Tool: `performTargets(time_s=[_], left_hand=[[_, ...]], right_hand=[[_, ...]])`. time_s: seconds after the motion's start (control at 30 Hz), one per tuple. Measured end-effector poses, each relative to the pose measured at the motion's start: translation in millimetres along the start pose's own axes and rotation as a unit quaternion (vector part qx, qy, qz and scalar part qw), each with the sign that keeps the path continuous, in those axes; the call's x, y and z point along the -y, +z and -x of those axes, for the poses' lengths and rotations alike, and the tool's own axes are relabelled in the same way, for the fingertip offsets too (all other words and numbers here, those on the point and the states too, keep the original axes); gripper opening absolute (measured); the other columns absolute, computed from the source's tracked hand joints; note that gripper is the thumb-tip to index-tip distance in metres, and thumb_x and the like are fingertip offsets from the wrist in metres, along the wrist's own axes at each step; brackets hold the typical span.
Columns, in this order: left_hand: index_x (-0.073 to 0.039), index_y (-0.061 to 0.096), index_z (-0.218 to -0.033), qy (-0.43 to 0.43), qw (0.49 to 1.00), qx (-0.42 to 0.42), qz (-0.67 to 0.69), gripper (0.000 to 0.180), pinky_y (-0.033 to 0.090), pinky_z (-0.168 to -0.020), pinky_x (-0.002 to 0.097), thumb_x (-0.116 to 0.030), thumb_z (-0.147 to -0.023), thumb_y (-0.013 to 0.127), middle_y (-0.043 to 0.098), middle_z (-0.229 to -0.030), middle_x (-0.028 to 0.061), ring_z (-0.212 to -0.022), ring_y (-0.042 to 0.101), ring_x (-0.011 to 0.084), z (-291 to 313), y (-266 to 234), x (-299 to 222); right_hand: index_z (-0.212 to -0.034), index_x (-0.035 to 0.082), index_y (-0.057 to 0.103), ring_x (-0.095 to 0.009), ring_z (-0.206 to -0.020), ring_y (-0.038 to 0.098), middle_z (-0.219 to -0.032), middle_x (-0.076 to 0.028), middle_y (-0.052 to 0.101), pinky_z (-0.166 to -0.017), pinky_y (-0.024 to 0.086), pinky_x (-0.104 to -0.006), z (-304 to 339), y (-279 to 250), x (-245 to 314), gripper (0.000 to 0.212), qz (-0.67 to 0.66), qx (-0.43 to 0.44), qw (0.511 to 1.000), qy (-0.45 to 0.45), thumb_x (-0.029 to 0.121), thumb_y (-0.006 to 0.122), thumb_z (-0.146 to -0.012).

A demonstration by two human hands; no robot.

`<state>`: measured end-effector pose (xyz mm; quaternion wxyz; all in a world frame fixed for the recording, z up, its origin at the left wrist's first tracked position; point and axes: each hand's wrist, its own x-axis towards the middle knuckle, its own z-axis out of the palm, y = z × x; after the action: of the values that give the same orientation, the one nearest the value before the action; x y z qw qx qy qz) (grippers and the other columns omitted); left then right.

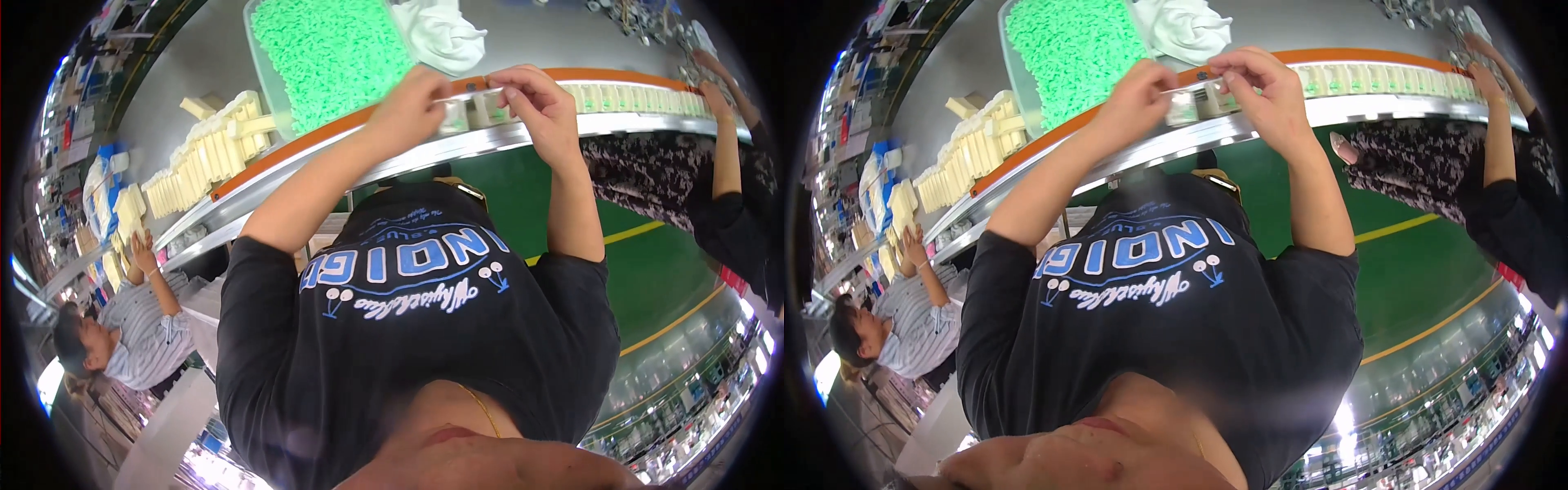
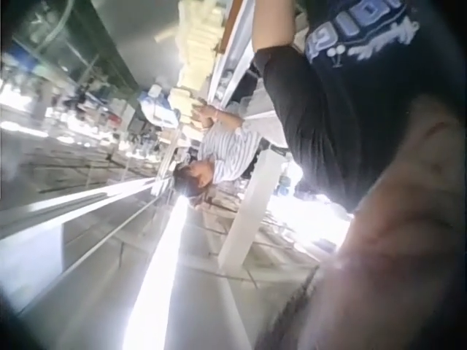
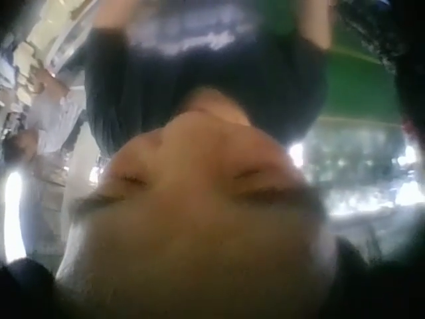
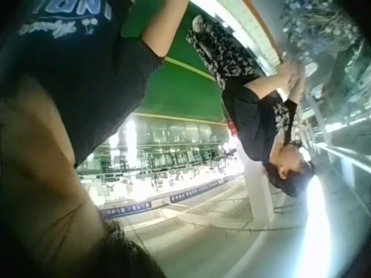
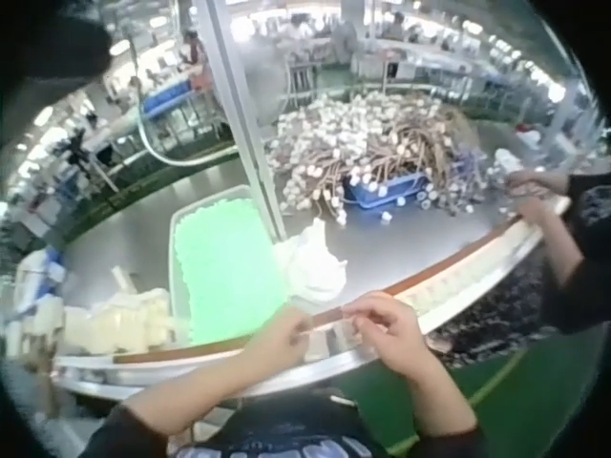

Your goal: The person assembles green plastic pieces into cream-colored plastic housings by hand, taking the pieces from a plastic bin and inserting them into the housings on an assembly line.

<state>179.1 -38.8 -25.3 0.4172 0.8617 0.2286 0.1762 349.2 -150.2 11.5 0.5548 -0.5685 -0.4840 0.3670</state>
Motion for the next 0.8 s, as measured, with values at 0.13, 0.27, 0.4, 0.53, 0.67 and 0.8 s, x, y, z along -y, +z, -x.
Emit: performTargets(time_s=[0.13, 0.27, 0.4, 0.53, 0.67, 0.8], left_hand=[[-0.006, 0.047, -0.090, 0.009, 0.997, -0.009, -0.080, 0.023, 0.045, -0.063, 0.0403, -0.011, -0.070, 0.057, 0.046, -0.089, 0.0134, -0.082, 0.052, 0.0301, -5.3, 21.4, -18.9], [-0.006, 0.046, -0.098, 0.071, 0.989, -0.043, -0.120, 0.032, 0.045, -0.066, 0.0388, -0.015, -0.070, 0.060, 0.046, -0.089, 0.0127, -0.084, 0.051, 0.0293, 5.5, 7.6, -33.2], [-0.003, 0.053, -0.095, 0.098, 0.963, -0.191, -0.164, 0.028, 0.041, -0.078, 0.0394, -0.009, -0.068, 0.059, 0.051, -0.095, 0.0150, -0.090, 0.049, 0.0322, 30.9, -64.7, 0.9], [-0.001, 0.053, -0.098, -0.171, 0.842, -0.270, -0.434, 0.040, 0.039, -0.079, 0.0422, -0.027, -0.069, 0.062, 0.051, -0.097, 0.0195, -0.096, 0.045, 0.0330, 78.2, -167.3, 96.6], [-0.001, 0.053, -0.098, -0.419, 0.779, -0.096, -0.457, 0.048, 0.040, -0.079, 0.0414, -0.038, -0.070, 0.059, 0.051, -0.097, 0.0202, -0.097, 0.046, 0.0333, 110.1, -191.9, 161.9], [-0.002, 0.053, -0.097, -0.411, 0.814, -0.061, -0.406, 0.041, 0.041, -0.080, 0.0396, -0.032, -0.070, 0.060, 0.053, -0.096, 0.0194, -0.094, 0.050, 0.0330, 122.6, -195.7, 199.1]], right_hand=[[-0.096, -0.003, 0.057, -0.010, -0.072, 0.051, -0.092, -0.007, 0.055, -0.060, 0.039, -0.0191, -2.1, 1.1, -0.6, 0.018, 0.004, -0.005, 1.000, -0.005, -0.003, 0.047, -0.081], [-0.096, -0.004, 0.056, -0.010, -0.072, 0.051, -0.092, -0.007, 0.055, -0.059, 0.039, -0.0196, -4.9, 0.4, -0.6, 0.018, -0.008, -0.011, 1.000, 0.005, -0.003, 0.047, -0.081], [-0.095, -0.004, 0.056, -0.010, -0.072, 0.051, -0.091, -0.008, 0.055, -0.060, 0.039, -0.0200, -8.9, -0.3, 2.7, 0.017, -0.009, -0.021, 1.000, 0.018, -0.004, 0.046, -0.081], [-0.094, -0.005, 0.057, -0.010, -0.071, 0.051, -0.090, -0.007, 0.054, -0.059, 0.038, -0.0195, -20.5, 3.2, 8.8, 0.017, -0.013, -0.009, 0.999, 0.029, -0.004, 0.046, -0.080], [-0.093, -0.004, 0.057, -0.009, -0.069, 0.051, -0.087, -0.006, 0.053, -0.056, 0.038, -0.0190, -42.5, 20.1, 20.1, 0.017, 0.030, 0.045, 0.998, 0.014, -0.003, 0.045, -0.081], [-0.093, -0.002, 0.057, -0.008, -0.067, 0.051, -0.086, -0.004, 0.053, -0.055, 0.039, -0.0197, -69.2, 47.6, 23.7, 0.016, 0.080, 0.108, 0.991, 0.012, -0.001, 0.047, -0.080]])
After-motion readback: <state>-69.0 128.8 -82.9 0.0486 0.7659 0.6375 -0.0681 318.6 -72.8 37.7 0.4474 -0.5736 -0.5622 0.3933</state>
